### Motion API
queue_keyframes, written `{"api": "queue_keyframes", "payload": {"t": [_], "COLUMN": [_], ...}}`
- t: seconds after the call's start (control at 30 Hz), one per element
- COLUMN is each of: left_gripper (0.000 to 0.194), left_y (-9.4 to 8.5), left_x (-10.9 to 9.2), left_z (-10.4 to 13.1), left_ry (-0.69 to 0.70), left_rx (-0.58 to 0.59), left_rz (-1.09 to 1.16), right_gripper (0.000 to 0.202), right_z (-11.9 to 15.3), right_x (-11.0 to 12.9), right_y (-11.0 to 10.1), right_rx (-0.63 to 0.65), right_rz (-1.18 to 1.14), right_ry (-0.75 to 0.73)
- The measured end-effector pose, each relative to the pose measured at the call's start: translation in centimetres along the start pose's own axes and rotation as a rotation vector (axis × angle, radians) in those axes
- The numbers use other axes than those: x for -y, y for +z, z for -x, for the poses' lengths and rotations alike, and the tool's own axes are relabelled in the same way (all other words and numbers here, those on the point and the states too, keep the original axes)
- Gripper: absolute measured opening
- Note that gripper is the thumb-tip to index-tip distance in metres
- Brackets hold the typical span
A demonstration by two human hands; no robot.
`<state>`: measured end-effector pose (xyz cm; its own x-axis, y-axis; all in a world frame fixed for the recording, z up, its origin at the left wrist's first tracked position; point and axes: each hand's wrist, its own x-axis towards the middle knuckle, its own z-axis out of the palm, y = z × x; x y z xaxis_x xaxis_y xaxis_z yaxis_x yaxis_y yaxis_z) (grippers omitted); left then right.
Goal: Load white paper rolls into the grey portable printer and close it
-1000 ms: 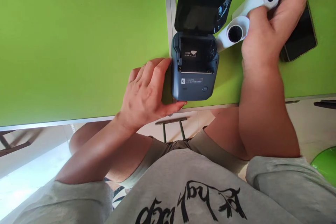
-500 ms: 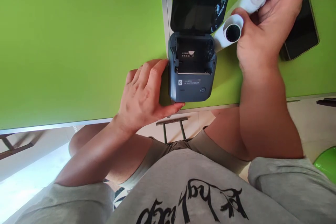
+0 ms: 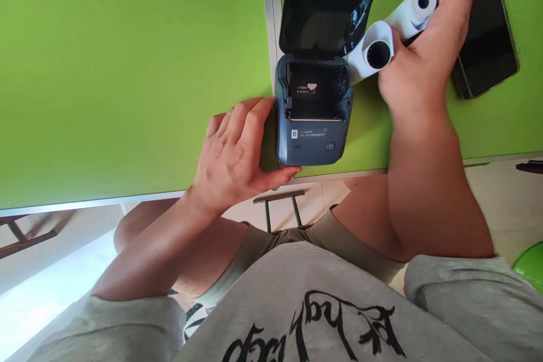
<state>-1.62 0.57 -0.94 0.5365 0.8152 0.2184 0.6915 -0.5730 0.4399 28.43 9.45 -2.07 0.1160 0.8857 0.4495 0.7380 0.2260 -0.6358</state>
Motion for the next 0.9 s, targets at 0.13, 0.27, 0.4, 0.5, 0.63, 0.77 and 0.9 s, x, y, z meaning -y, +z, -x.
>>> {"api": "queue_keyframes", "payload": {"t": [0.13,0.27,0.4,0.5,0.63,0.77,0.9], "left_gripper": [0.093,0.090,0.091,0.090,0.090,0.088,0.089], "left_y": [0.0,-0.1,0.0,0.0,0.0,0.0,0.0], "left_x": [-0.1,0.0,0.0,0.0,0.0,0.0,0.0], "left_z": [-0.1,0.0,0.0,0.0,0.1,0.0,0.0], "left_ry": [-0.005,0.012,0.003,-0.007,-0.002,0.009,0.008], "left_rx": [0.005,-0.013,0.010,0.026,0.028,0.003,0.003], "left_rz": [-0.012,-0.016,-0.013,-0.001,-0.013,-0.014,-0.012], "right_gripper": [0.057,0.042,0.031,0.041,0.053,0.050,0.047], "right_z": [-0.1,0.1,0.1,0.0,0.1,0.1,0.0], "right_x": [-1.1,0.8,2.3,1.6,0.0,-0.4,-0.9], "right_y": [0.2,0.0,0.1,0.4,0.6,0.6,0.2], "right_rx": [-0.015,0.000,-0.044,-0.055,-0.061,-0.182,-0.176], "right_rz": [-0.016,0.027,0.093,0.121,0.078,0.011,-0.101], "right_ry": [-0.056,0.060,0.131,0.092,-0.050,-0.094,-0.110]}}
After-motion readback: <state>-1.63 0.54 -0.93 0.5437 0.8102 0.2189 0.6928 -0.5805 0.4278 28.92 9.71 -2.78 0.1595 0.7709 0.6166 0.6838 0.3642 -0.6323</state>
